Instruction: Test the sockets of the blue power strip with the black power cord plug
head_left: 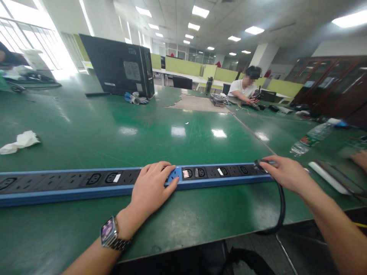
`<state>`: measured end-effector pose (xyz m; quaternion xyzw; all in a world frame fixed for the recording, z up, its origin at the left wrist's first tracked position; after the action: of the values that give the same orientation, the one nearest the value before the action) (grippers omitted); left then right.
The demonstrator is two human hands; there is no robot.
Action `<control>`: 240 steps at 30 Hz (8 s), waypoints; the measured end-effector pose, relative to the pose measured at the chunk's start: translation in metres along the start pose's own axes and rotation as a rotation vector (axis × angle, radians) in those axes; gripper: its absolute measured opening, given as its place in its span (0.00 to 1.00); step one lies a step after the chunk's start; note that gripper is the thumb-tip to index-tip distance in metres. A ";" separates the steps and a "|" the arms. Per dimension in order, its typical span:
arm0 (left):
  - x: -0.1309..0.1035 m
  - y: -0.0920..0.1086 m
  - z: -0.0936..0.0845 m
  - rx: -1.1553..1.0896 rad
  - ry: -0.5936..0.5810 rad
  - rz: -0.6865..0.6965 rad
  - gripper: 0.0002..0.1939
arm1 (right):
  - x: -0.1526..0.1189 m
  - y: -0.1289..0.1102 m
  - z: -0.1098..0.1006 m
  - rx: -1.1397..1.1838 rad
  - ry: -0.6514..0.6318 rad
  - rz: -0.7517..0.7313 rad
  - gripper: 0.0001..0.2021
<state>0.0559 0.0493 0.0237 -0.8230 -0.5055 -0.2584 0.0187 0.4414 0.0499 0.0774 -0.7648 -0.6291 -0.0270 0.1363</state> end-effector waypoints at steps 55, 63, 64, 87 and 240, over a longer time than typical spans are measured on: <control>0.001 -0.003 -0.014 -0.295 0.108 -0.006 0.14 | -0.047 -0.113 0.086 0.268 0.472 -0.300 0.10; -0.002 0.025 -0.028 -0.352 0.261 0.090 0.16 | -0.069 -0.138 0.058 0.675 0.326 -0.177 0.13; 0.001 0.038 -0.030 -0.360 0.274 0.133 0.18 | -0.076 -0.150 0.054 0.730 0.226 -0.193 0.15; -0.003 0.036 0.011 -0.079 -0.023 0.113 0.26 | -0.036 -0.151 0.037 0.064 0.006 -0.218 0.17; -0.004 0.039 0.017 -0.071 -0.021 0.037 0.32 | 0.014 -0.020 0.033 -0.180 -0.037 -0.176 0.19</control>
<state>0.0941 0.0322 0.0158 -0.8349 -0.4809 -0.2673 -0.0110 0.4203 0.0749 0.0524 -0.7161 -0.6913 -0.0813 0.0525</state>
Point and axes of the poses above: each hand's wrist, its own x-axis towards the middle knuckle, its own z-axis out of the palm, y = z × x, the point moved 8 cm from there along x, towards the middle knuckle, and after that the axes turned 3 degrees about -x, right-handed, at the moved point
